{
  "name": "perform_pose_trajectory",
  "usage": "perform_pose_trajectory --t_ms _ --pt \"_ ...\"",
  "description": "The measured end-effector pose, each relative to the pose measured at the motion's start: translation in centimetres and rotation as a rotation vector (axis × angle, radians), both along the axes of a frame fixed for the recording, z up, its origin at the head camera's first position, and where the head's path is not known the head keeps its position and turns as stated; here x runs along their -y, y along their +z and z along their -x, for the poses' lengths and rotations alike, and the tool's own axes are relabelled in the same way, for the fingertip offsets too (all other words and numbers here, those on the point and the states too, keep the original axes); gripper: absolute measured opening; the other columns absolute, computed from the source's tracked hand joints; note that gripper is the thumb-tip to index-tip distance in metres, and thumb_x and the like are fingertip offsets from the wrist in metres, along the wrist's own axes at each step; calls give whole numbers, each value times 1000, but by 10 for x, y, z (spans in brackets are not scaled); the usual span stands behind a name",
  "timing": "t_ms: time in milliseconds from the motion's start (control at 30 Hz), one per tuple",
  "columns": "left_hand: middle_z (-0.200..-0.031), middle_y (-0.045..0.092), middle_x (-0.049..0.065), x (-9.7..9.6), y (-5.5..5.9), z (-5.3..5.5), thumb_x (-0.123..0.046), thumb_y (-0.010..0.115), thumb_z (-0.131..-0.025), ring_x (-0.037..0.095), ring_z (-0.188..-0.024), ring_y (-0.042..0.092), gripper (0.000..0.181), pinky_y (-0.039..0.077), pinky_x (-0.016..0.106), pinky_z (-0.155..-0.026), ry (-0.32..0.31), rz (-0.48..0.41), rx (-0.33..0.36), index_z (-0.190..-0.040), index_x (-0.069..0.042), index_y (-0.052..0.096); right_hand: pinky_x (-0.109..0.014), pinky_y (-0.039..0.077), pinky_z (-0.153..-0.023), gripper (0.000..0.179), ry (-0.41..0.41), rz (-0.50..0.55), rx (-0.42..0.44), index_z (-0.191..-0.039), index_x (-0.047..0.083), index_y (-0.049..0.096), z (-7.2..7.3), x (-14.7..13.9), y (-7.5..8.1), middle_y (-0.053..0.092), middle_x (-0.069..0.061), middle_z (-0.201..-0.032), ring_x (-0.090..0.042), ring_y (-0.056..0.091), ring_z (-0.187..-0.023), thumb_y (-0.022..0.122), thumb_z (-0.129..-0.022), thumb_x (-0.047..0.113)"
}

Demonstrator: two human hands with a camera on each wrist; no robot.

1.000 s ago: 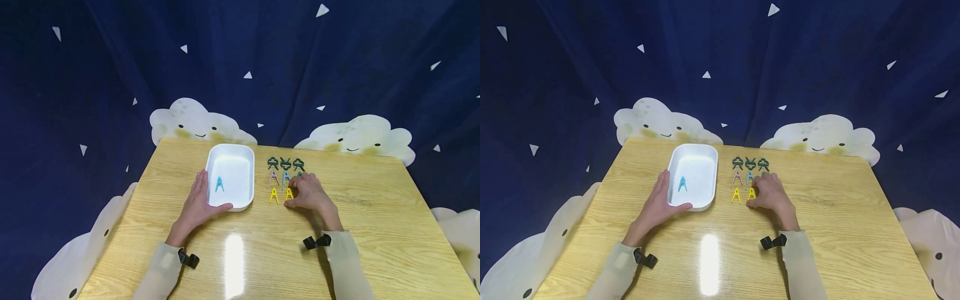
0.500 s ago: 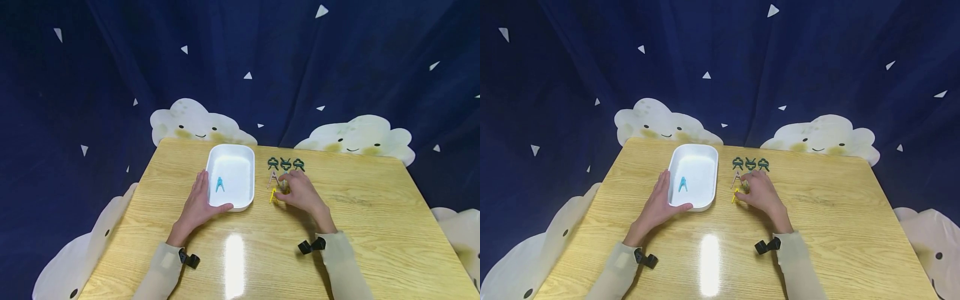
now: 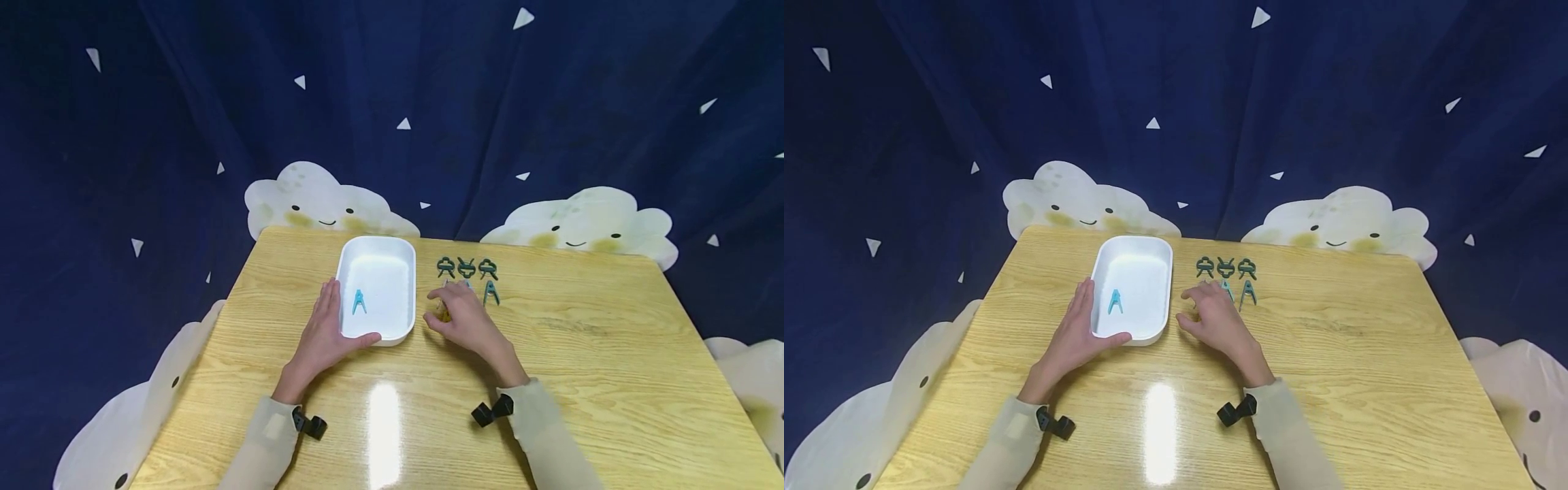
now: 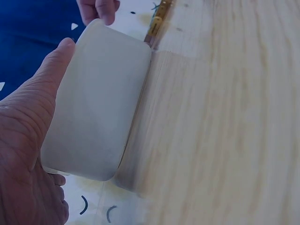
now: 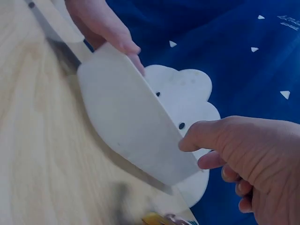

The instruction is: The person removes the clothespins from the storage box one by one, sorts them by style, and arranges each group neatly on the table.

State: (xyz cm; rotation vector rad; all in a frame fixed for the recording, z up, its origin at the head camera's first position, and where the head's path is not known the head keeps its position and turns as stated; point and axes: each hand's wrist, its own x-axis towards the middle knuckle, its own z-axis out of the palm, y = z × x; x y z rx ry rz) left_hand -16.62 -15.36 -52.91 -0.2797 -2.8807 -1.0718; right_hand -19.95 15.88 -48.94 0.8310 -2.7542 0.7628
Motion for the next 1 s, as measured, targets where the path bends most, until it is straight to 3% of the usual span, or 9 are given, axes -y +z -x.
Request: perform_pose_trajectory --t_ms 100,200,300,433,567,1000 --pt "-175 8 18 1 -1 0 -83 77 -69 34 -162 4 145 22 59 -126 -3 -2 -9 -168 -5 4 -46 46 -87 32 31 17 -17 -115 1 74 -1 10 -2 62 -11 -83 -24 48 -84 78 -92 22" --pt "-174 10 19 2 -3 1 -81 78 -70 37 -161 7 145 23 61 -125 -1 1 -25 -168 -4 5 -51 47 -100 27 56 42 -34 -115 1 74 -2 20 -3 59 -10 -81 -19 44 -79 76 -92 15" --pt "-174 11 20 2 -4 1 -82 78 -70 38 -161 8 145 23 61 -125 2 5 -33 -167 -3 6 -59 39 -113 25 68 55 -43 -115 2 75 -2 28 -3 59 -9 -81 -18 46 -79 74 -92 11" --pt "-174 9 19 1 -4 1 -85 75 -70 36 -161 6 145 22 59 -126 2 15 -23 -168 -4 5 -45 45 -95 27 70 49 -38 -116 4 75 -2 37 -3 59 -5 -83 -19 46 -85 73 -92 15" --pt "-175 7 17 0 -4 0 -86 73 -70 35 -161 5 144 18 57 -128 3 12 -11 -168 -5 4 -33 39 -76 27 87 34 -36 -117 5 75 1 47 -4 56 1 -82 -18 45 -84 72 -94 19" --pt "-175 8 18 0 -1 -1 -81 78 -71 33 -161 5 143 19 56 -128 -7 10 -27 -167 -2 6 -35 46 -79 29 158 -27 -12 -117 4 75 12 78 -9 68 -6 -95 -20 50 -85 74 -93 20"
